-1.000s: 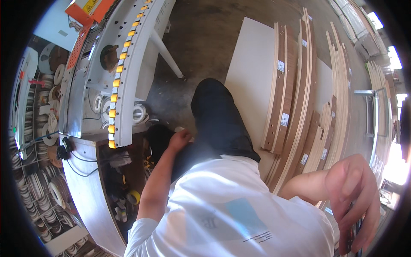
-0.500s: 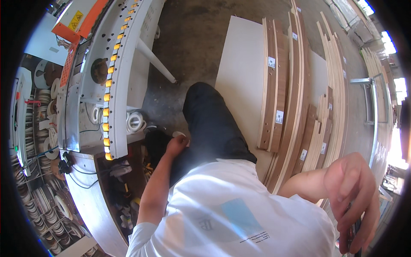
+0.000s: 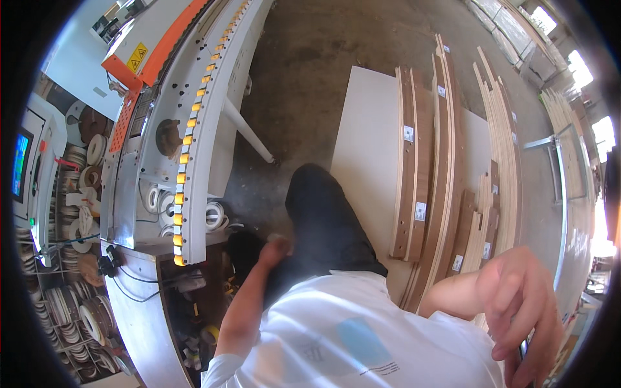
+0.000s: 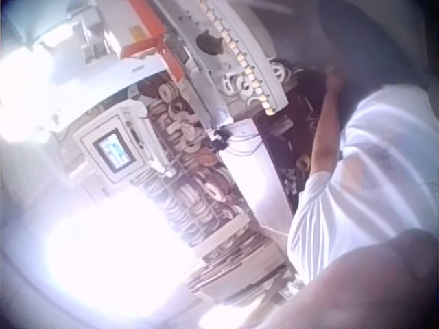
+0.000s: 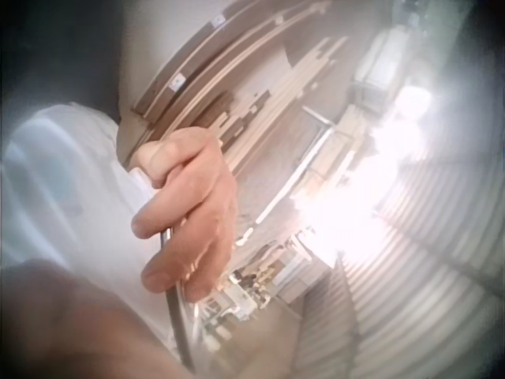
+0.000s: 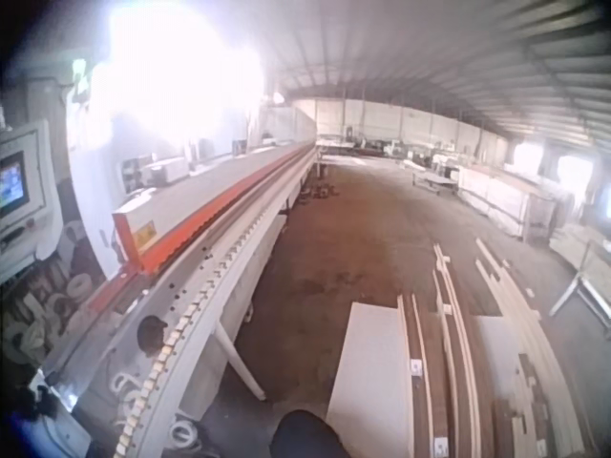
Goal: Operating an industrial edge banding machine to apply finish to wooden panel edges.
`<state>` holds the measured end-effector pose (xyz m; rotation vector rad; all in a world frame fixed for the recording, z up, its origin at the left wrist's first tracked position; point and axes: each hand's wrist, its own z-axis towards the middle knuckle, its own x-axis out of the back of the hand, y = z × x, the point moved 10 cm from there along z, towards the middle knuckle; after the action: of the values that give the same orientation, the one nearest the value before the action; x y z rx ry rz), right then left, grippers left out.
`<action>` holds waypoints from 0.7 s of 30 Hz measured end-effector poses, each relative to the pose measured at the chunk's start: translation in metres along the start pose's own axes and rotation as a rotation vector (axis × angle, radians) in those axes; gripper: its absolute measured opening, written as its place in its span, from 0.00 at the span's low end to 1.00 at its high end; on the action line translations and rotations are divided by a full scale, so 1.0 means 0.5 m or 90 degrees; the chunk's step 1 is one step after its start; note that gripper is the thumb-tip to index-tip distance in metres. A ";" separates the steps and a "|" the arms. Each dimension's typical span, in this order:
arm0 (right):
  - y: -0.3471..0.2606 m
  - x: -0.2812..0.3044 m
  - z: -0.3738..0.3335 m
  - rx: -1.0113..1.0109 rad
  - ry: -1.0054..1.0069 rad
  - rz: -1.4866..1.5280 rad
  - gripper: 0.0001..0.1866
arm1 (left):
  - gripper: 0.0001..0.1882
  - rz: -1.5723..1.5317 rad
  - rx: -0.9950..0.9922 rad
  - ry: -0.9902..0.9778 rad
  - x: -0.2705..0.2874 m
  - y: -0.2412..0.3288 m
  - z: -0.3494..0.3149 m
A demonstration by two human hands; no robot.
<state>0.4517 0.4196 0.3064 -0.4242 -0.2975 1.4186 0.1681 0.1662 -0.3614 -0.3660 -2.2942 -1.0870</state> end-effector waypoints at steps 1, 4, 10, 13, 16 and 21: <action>0.008 -0.019 0.007 -0.029 -0.093 0.039 0.15 | 0.23 -0.002 -0.005 0.001 -0.001 0.012 0.002; 0.012 -0.022 0.004 0.012 -0.054 0.035 0.15 | 0.23 0.027 0.031 0.015 0.006 0.005 -0.003; 0.007 -0.037 0.011 0.038 -0.060 0.018 0.15 | 0.23 0.003 0.030 0.016 0.013 0.013 -0.007; 0.005 -0.046 0.016 0.033 -0.059 0.023 0.15 | 0.22 -0.025 0.023 0.020 0.013 0.011 -0.013; 0.002 -0.051 0.015 0.046 -0.039 0.011 0.14 | 0.22 -0.032 0.020 0.028 0.010 0.006 -0.013; -0.001 -0.059 0.012 0.074 -0.033 -0.013 0.14 | 0.22 -0.002 0.020 0.013 0.008 0.018 -0.009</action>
<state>0.4454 0.3912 0.3132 -0.2882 -0.2594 1.4214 0.1709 0.1686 -0.3511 -0.3377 -2.2909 -1.0510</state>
